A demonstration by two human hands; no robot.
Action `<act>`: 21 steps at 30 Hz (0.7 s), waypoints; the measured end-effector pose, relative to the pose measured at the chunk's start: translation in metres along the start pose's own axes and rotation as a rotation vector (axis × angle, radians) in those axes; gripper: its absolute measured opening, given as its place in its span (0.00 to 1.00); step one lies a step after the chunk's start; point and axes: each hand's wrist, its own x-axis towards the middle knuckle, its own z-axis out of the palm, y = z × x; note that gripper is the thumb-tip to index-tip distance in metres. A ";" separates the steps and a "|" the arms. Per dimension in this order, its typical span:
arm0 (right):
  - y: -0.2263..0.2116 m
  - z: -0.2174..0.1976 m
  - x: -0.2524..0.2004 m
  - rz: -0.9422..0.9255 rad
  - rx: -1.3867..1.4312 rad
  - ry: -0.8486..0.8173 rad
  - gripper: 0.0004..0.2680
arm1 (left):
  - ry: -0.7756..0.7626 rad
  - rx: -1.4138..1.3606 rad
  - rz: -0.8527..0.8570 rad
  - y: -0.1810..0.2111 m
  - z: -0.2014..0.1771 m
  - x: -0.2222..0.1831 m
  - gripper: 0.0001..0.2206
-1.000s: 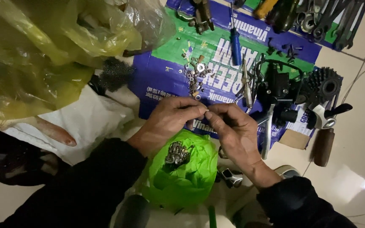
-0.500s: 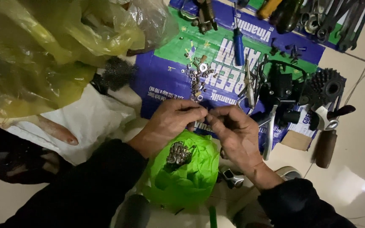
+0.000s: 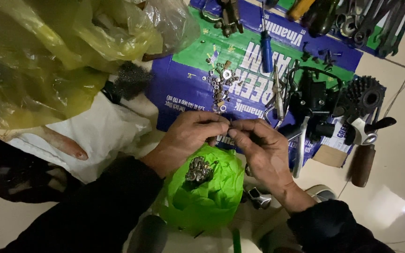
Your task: Inspecting and sorting small bicycle parts like ball bearings and screws by hand.
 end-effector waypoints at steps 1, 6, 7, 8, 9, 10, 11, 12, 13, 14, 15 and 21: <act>-0.005 0.001 -0.001 0.000 0.000 0.000 0.04 | 0.000 0.000 0.000 0.002 -0.001 0.000 0.15; -0.012 0.002 -0.003 0.117 0.074 0.028 0.05 | -0.023 -0.019 -0.017 0.000 -0.002 0.000 0.16; -0.011 0.001 -0.004 0.116 0.075 0.029 0.05 | -0.023 -0.019 -0.016 0.000 -0.001 -0.002 0.16; -0.011 0.001 -0.005 0.144 0.084 0.034 0.05 | -0.022 -0.032 -0.036 0.000 0.000 -0.003 0.17; -0.010 0.000 -0.006 0.173 0.093 0.038 0.05 | -0.021 -0.045 -0.057 -0.001 0.001 -0.005 0.17; -0.008 -0.002 -0.007 0.172 0.093 0.040 0.05 | -0.023 -0.044 -0.056 0.002 0.002 -0.007 0.17; -0.006 -0.003 -0.009 0.184 0.098 0.032 0.05 | -0.041 -0.042 -0.055 0.005 0.003 -0.009 0.17; -0.003 -0.005 -0.010 0.196 0.103 0.024 0.06 | -0.059 -0.039 -0.055 0.008 0.004 -0.011 0.17; -0.004 -0.006 -0.011 0.196 0.104 0.027 0.06 | -0.061 -0.038 -0.055 0.009 0.005 -0.013 0.17; -0.004 -0.007 -0.012 0.208 0.104 0.036 0.05 | -0.062 -0.041 -0.064 0.010 0.006 -0.015 0.17; -0.004 -0.008 -0.013 0.220 0.104 0.045 0.05 | -0.063 -0.045 -0.073 0.010 0.007 -0.018 0.18; -0.003 -0.009 -0.026 0.235 0.153 0.068 0.06 | -0.102 0.057 -0.017 -0.014 0.005 -0.011 0.17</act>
